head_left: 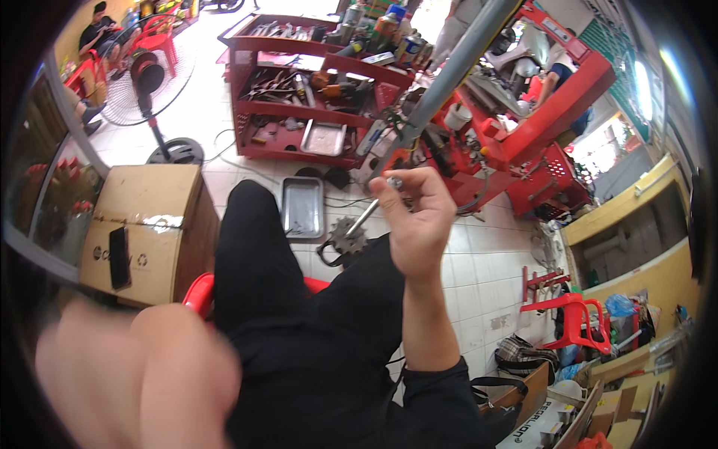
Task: The person sits on a red chair in a workshop and uses a T-handle wrench to tighten a bolt on a metal gear assembly. They rotate the gear to check the fit and then place the wrench into a metal tray on the floor.
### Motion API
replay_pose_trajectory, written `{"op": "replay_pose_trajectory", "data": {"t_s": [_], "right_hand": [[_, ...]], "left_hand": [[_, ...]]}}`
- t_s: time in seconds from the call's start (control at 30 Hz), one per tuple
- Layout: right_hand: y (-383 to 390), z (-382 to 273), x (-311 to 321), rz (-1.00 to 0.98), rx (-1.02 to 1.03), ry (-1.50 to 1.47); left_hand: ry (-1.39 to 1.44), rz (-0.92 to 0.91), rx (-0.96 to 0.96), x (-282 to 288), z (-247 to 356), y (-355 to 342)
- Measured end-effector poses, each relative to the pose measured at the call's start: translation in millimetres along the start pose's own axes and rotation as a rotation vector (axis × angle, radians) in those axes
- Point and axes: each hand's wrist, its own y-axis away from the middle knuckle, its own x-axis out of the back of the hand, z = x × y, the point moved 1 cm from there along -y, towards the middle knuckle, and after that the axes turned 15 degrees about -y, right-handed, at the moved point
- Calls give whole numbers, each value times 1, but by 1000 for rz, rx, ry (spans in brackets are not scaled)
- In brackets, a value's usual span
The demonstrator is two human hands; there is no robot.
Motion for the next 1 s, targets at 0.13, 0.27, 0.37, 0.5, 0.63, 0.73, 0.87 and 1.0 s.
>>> {"op": "replay_pose_trajectory", "data": {"t_s": [0.13,0.27,0.37,0.5,0.63,0.73,0.87,1.0], "right_hand": [[1,11,19,75,-31,-59],[-2,4,12,44,-42,-121],[-2,4,13,36,-28,-96],[-3,3,15,49,-32,-110],[-3,3,15,46,-25,-108],[-2,1,15,41,-15,-118],[-2,1,14,48,-42,-160],[0,3,18,46,-33,-63]], "left_hand": [[184,115,-31,48,-67,-11],[418,297,26,73,-92,-5],[471,329,43,79,-99,-5],[504,306,46,76,-102,-7],[519,280,39,76,-104,-6],[484,277,44,76,-105,-6],[286,223,86,73,-104,-7],[-31,106,84,59,-96,-4]]}}
